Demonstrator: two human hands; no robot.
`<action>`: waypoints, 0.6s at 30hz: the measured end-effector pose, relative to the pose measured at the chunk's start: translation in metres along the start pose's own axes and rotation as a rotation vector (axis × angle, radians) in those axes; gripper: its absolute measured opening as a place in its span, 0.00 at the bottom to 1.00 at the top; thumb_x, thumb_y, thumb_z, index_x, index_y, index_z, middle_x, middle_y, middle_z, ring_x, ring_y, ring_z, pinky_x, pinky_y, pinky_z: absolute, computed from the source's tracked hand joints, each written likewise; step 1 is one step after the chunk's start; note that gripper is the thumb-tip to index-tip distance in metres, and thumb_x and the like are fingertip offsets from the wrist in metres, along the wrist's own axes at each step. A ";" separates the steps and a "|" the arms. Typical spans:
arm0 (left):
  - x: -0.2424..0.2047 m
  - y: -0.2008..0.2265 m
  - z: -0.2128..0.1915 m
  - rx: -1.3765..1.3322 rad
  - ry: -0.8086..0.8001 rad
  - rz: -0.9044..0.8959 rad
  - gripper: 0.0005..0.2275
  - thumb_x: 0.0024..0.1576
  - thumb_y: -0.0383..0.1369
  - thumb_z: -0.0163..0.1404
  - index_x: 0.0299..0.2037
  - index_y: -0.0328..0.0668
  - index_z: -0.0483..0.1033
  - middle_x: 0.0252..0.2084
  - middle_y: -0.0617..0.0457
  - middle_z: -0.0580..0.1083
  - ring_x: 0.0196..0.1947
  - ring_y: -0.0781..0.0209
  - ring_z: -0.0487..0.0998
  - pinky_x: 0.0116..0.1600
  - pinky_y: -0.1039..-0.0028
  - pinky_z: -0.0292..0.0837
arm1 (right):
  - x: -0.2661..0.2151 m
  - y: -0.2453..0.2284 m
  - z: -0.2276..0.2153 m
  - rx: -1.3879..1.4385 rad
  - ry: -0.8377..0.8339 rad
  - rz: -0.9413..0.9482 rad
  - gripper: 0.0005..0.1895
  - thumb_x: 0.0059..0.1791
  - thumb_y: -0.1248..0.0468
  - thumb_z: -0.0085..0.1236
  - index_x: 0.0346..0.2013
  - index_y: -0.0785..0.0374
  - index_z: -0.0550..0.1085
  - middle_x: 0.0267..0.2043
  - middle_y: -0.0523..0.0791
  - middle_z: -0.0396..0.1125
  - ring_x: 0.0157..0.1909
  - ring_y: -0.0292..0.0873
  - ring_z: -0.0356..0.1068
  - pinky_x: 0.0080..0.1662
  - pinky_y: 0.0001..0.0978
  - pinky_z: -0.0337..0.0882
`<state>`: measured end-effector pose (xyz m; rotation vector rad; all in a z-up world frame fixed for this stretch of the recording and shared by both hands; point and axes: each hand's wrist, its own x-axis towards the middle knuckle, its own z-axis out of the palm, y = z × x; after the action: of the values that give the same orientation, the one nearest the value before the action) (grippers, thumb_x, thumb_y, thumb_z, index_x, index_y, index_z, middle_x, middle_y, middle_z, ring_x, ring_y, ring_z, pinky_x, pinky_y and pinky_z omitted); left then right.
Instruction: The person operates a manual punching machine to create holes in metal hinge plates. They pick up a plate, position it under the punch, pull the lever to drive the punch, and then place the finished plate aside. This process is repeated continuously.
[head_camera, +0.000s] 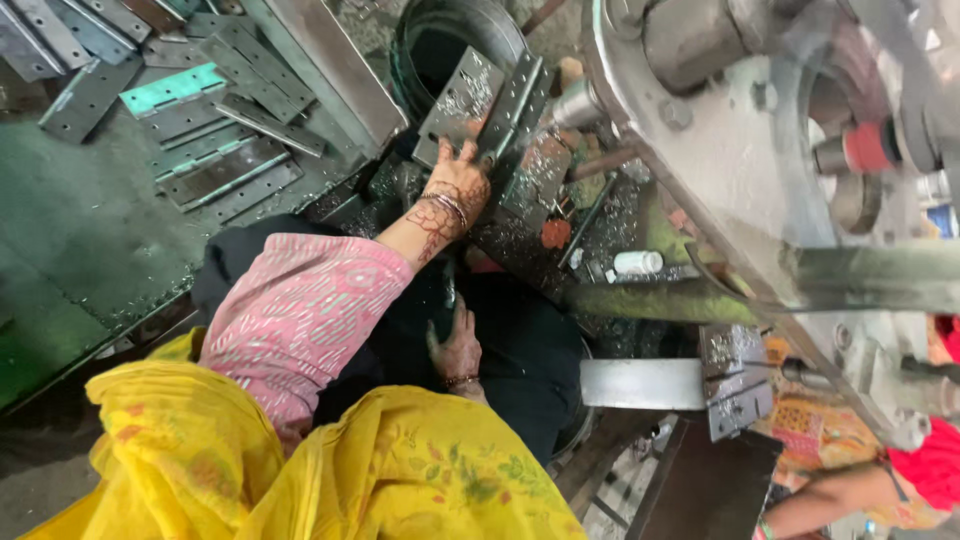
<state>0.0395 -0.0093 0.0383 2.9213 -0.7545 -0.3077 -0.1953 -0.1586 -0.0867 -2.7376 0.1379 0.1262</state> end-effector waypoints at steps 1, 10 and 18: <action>-0.001 0.005 0.004 0.009 0.023 0.011 0.17 0.62 0.37 0.49 0.60 0.43 0.76 0.68 0.49 0.66 0.75 0.41 0.50 0.70 0.31 0.45 | -0.005 0.002 -0.003 0.013 -0.015 0.003 0.42 0.48 0.50 0.60 0.73 0.53 0.56 0.60 0.54 0.64 0.54 0.63 0.70 0.49 0.51 0.74; 0.023 0.003 0.021 0.037 0.097 -0.042 0.18 0.62 0.40 0.47 0.60 0.45 0.76 0.69 0.49 0.65 0.75 0.39 0.48 0.69 0.25 0.37 | 0.024 -0.019 -0.095 -0.123 -0.132 -0.067 0.41 0.45 0.52 0.63 0.71 0.51 0.60 0.57 0.53 0.66 0.56 0.61 0.70 0.51 0.51 0.73; 0.040 -0.005 0.018 0.045 0.075 -0.037 0.18 0.61 0.39 0.48 0.59 0.43 0.76 0.68 0.48 0.66 0.74 0.38 0.49 0.66 0.24 0.43 | 0.003 -0.016 -0.025 -0.032 -0.035 0.047 0.43 0.44 0.52 0.64 0.72 0.50 0.56 0.58 0.53 0.64 0.54 0.62 0.70 0.50 0.53 0.73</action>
<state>0.0723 -0.0257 0.0132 2.9730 -0.7062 -0.1856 -0.1891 -0.1541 -0.0580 -2.7633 0.1927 0.1910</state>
